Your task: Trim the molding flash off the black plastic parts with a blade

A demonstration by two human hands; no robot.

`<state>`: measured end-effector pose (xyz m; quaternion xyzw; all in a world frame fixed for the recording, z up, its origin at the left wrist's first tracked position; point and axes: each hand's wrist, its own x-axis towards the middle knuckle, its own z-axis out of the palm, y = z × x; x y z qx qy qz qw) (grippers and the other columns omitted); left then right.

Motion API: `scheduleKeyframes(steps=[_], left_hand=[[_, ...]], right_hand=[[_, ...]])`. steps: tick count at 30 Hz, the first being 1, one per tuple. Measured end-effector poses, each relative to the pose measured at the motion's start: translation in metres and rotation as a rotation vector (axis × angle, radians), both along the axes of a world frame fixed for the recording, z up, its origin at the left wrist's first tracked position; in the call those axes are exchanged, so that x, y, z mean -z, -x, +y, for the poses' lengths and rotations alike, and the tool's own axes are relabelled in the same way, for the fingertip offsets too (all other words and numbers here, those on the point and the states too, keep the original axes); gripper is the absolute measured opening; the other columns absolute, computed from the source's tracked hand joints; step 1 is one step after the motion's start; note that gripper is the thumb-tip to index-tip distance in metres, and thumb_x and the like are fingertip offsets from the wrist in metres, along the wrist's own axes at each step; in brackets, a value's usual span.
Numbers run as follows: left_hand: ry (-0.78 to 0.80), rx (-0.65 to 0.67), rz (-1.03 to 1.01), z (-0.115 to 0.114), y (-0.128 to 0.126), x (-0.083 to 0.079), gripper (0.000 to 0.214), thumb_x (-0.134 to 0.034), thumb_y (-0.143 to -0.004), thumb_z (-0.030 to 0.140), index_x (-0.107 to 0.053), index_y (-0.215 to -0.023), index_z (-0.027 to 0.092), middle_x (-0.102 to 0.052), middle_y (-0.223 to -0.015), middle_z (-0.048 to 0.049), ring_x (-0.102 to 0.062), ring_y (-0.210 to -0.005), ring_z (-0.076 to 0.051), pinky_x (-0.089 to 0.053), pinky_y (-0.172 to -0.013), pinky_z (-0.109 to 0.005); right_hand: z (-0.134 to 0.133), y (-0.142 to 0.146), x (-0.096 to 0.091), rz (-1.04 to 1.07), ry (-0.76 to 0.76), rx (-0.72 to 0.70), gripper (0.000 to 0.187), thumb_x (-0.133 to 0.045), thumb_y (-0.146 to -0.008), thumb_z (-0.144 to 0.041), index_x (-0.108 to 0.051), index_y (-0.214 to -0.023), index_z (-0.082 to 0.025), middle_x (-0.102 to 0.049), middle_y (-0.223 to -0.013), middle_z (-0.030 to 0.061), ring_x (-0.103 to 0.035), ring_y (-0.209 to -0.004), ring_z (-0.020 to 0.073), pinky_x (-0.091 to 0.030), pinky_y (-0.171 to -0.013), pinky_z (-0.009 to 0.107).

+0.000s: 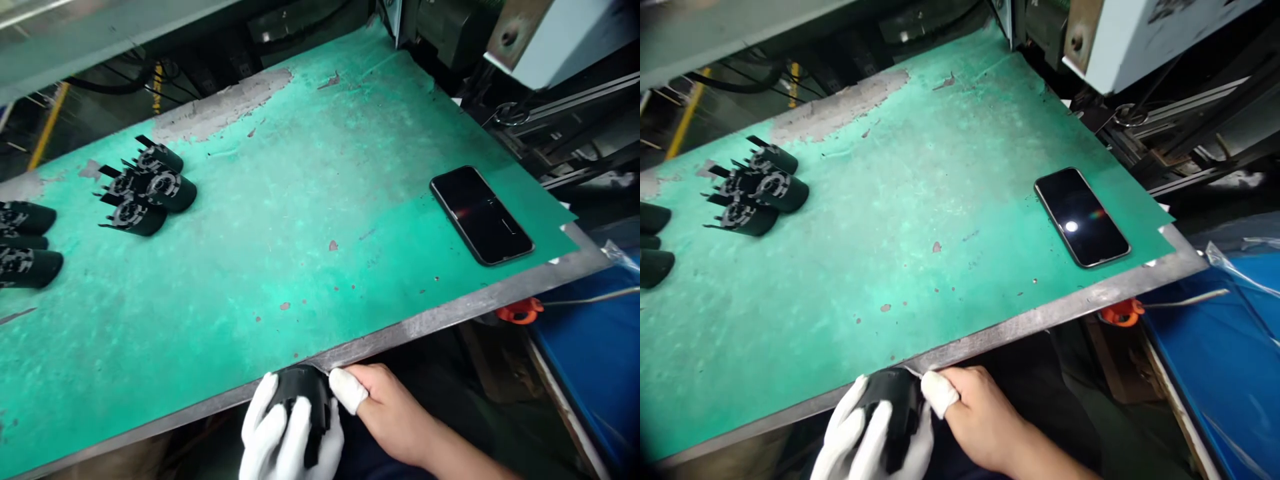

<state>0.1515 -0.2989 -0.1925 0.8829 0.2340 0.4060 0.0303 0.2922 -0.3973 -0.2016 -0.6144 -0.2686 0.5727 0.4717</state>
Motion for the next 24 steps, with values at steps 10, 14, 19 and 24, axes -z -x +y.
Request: scheduleKeyframes(steps=[10,14,19,24], left_hand=[[0.157,0.148,0.037,0.001,0.023,0.005,0.032,-0.083,-0.064,0.003,-0.071,-0.092,0.014,-0.055,-0.107,-0.0058,-0.064,-0.116,-0.036,-0.061,-0.097,-0.053],[0.127,0.151,0.009,0.001,0.023,0.009,0.031,-0.083,-0.063,0.005,-0.071,-0.089,0.015,-0.055,-0.099,-0.0039,-0.066,-0.11,-0.034,-0.061,-0.096,-0.054],[0.071,0.129,0.013,0.0,0.021,0.009,0.035,-0.085,-0.058,0.001,-0.069,-0.087,0.015,-0.051,-0.1,-0.0033,-0.066,-0.106,-0.031,-0.062,-0.095,-0.053],[0.079,0.128,0.036,0.0,0.02,0.006,0.035,-0.085,-0.059,0.002,-0.07,-0.086,0.015,-0.052,-0.097,-0.0033,-0.066,-0.107,-0.032,-0.062,-0.095,-0.052]], right_hand=[[0.0,-0.01,0.0,-0.146,-0.162,-0.119,0.037,-0.042,-0.105,-0.039,-0.049,-0.073,-0.022,-0.051,-0.069,-0.0038,-0.047,-0.067,0.014,-0.035,-0.065,0.029],[0.003,-0.008,0.002,-0.153,-0.131,-0.107,0.04,-0.041,-0.105,-0.043,-0.054,-0.074,-0.021,-0.055,-0.072,-0.0025,-0.048,-0.07,0.0147,-0.037,-0.068,0.029],[0.002,-0.001,0.002,-0.131,-0.091,-0.056,0.038,-0.043,-0.104,-0.04,-0.053,-0.073,-0.021,-0.053,-0.07,-0.0024,-0.046,-0.069,0.0148,-0.036,-0.067,0.03],[0.002,0.0,0.008,0.022,-0.092,-0.047,0.043,-0.041,-0.104,-0.047,-0.042,-0.068,-0.022,-0.041,-0.067,-0.0036,-0.038,-0.066,0.0139,-0.032,-0.062,0.029]])
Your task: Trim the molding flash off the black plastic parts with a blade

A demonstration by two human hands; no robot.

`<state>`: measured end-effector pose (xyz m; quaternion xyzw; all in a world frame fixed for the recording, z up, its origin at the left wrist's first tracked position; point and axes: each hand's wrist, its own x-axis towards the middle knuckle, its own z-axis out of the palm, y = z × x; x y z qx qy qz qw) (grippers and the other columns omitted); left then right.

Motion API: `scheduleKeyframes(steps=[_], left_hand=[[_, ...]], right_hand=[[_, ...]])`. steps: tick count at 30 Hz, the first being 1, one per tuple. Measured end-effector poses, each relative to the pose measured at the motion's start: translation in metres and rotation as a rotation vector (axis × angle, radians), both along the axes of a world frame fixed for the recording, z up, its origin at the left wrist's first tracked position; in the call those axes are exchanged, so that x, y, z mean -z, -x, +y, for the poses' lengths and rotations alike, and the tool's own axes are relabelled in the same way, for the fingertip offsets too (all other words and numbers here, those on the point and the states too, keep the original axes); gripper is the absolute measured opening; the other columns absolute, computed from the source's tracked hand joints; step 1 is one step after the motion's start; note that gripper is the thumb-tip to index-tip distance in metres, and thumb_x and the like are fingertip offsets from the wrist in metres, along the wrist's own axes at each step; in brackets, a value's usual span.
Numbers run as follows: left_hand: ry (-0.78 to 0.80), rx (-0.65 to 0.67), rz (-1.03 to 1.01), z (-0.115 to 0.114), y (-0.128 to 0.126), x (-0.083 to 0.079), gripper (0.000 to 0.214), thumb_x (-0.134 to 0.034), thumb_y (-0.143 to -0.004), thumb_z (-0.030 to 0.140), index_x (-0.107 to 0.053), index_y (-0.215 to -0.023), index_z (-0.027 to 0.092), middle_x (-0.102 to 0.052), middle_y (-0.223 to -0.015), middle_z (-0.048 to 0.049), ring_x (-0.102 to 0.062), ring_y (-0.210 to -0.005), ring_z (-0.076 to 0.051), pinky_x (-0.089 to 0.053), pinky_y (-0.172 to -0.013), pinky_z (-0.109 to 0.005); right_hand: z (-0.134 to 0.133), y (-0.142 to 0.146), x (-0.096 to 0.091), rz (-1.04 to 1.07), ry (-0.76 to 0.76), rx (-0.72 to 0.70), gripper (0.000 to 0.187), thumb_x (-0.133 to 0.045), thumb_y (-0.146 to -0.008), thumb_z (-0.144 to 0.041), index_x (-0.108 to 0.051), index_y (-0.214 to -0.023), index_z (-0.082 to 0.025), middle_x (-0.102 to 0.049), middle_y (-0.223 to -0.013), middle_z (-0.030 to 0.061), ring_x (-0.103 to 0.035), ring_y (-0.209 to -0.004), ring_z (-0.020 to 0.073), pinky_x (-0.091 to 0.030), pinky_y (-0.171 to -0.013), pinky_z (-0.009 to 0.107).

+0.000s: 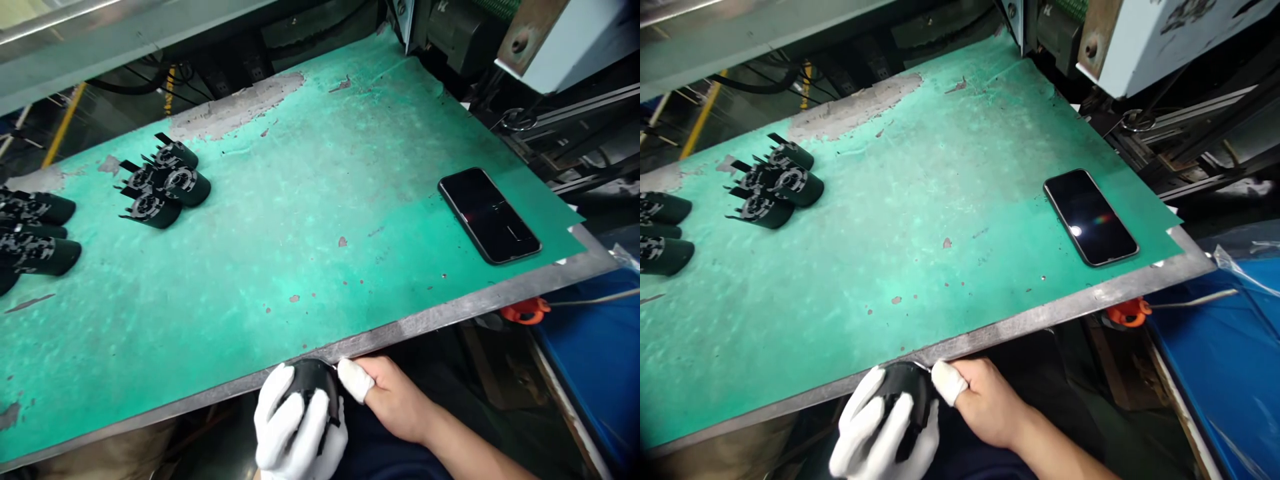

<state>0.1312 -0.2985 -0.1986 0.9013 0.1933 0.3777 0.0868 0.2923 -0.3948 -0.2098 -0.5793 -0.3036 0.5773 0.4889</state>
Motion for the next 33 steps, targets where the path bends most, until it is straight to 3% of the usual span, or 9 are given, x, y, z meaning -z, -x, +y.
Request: scheduleKeyframes(steps=[8,14,19,24,28,33], left_hand=[[0.005,-0.004,-0.026,0.0,0.002,0.006,0.034,-0.084,-0.058,0.002,-0.069,-0.085,0.018,-0.049,-0.1,-0.0025,-0.066,-0.105,-0.031,-0.063,-0.095,-0.053],[-0.026,0.023,-0.06,0.002,0.002,0.011,0.036,-0.086,-0.057,0.001,-0.069,-0.084,0.016,-0.047,-0.102,-0.0026,-0.065,-0.107,-0.031,-0.062,-0.096,-0.053],[0.037,-0.023,0.016,0.0,-0.003,-0.007,0.041,-0.087,-0.059,0.002,-0.069,-0.092,0.018,-0.054,-0.103,-0.0038,-0.066,-0.111,-0.032,-0.062,-0.097,-0.049],[0.085,-0.182,0.056,-0.009,-0.015,-0.019,0.045,-0.085,-0.065,0.007,-0.067,-0.104,0.018,-0.059,-0.115,-0.0097,-0.065,-0.116,-0.035,-0.061,-0.096,-0.049],[0.053,-0.246,0.03,-0.013,-0.021,-0.018,0.05,-0.086,-0.064,0.009,-0.066,-0.109,0.02,-0.06,-0.117,-0.01,-0.066,-0.114,-0.033,-0.061,-0.095,-0.046],[0.031,-0.219,0.005,-0.012,-0.018,-0.011,0.057,-0.088,-0.06,0.007,-0.065,-0.11,0.019,-0.056,-0.114,-0.0087,-0.066,-0.114,-0.035,-0.061,-0.095,-0.049]], right_hand=[[0.004,-0.011,-0.011,-0.106,0.032,-0.065,0.041,-0.045,-0.102,-0.042,-0.041,-0.067,-0.021,-0.046,-0.067,-0.0042,-0.043,-0.067,0.0138,-0.032,-0.062,0.029],[0.005,-0.004,-0.022,-0.267,0.109,-0.017,0.033,-0.044,-0.103,-0.036,-0.058,-0.077,-0.021,-0.064,-0.076,-0.001,-0.054,-0.07,0.0157,-0.035,-0.068,0.031],[-0.003,0.002,-0.01,-0.019,0.07,0.065,0.042,-0.043,-0.104,-0.046,-0.055,-0.073,-0.02,-0.047,-0.064,-0.0037,-0.041,-0.062,0.0131,-0.032,-0.061,0.029],[-0.016,0.007,-0.01,0.117,0.027,0.118,0.043,-0.041,-0.104,-0.051,-0.062,-0.087,-0.018,-0.043,-0.069,-0.0038,-0.036,-0.064,0.0126,-0.032,-0.059,0.028],[-0.017,0.011,-0.013,0.054,0.012,0.093,0.043,-0.041,-0.105,-0.049,-0.053,-0.076,-0.019,-0.041,-0.07,-0.0035,-0.036,-0.068,0.0135,-0.031,-0.061,0.029],[-0.01,0.007,-0.009,-0.094,0.074,0.074,0.043,-0.042,-0.104,-0.047,-0.048,-0.071,-0.02,-0.042,-0.065,-0.0045,-0.036,-0.065,0.013,-0.028,-0.06,0.029]])
